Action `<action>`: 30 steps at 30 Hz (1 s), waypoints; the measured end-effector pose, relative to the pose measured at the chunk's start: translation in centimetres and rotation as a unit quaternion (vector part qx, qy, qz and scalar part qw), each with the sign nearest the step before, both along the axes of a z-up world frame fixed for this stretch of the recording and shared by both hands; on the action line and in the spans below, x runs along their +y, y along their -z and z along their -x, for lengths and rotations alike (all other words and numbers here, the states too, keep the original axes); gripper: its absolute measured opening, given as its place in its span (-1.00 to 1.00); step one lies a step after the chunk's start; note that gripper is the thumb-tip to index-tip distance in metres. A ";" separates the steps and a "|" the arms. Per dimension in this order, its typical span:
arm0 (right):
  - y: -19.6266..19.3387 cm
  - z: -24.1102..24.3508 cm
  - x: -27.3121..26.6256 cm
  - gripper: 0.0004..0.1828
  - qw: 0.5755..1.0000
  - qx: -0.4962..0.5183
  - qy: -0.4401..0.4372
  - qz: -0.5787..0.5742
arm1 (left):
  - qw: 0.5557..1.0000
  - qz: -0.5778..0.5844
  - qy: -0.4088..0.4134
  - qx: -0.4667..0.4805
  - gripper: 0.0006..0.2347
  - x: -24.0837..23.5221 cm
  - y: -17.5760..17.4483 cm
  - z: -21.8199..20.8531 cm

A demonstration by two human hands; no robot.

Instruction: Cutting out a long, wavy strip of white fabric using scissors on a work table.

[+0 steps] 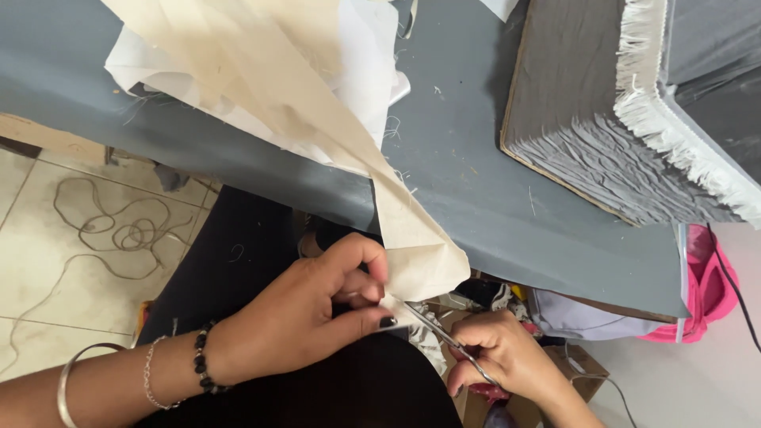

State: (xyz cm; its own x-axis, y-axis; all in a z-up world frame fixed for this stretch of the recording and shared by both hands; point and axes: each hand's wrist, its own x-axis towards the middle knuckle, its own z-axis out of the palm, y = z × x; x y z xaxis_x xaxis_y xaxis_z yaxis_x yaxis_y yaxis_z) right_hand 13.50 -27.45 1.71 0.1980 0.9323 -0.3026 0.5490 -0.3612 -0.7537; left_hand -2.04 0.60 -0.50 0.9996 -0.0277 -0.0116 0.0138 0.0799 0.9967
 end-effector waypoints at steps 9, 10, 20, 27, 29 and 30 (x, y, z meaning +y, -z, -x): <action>-1.6 -1.2 -5.9 -0.21 1.000 -0.003 0.012 0.020 | 0.980 0.143 -0.061 0.124 -0.62 -1.8 0.6 -0.4; -0.7 -0.6 -6.9 -0.21 0.996 0.001 0.078 -0.043 | 0.969 0.187 -0.069 0.145 -0.64 -2.2 0.8 -0.4; 4.9 5.8 -0.6 -0.81 0.887 0.142 0.367 -0.240 | 0.917 0.327 -0.063 0.221 -0.78 -5.8 2.0 -1.7; 4.1 5.7 -1.5 -0.77 0.894 0.121 0.375 -0.212 | 0.948 0.298 -0.095 0.061 -0.78 -4.3 0.5 -2.5; 3.2 5.6 -0.8 -0.80 0.892 0.124 0.375 -0.218 | 0.959 0.259 -0.118 0.014 -0.79 -4.3 0.4 -2.6; 2.3 5.6 0.1 -0.76 0.895 0.125 0.354 -0.242 | 0.971 0.202 -0.129 -0.012 -0.80 -4.2 0.4 -2.5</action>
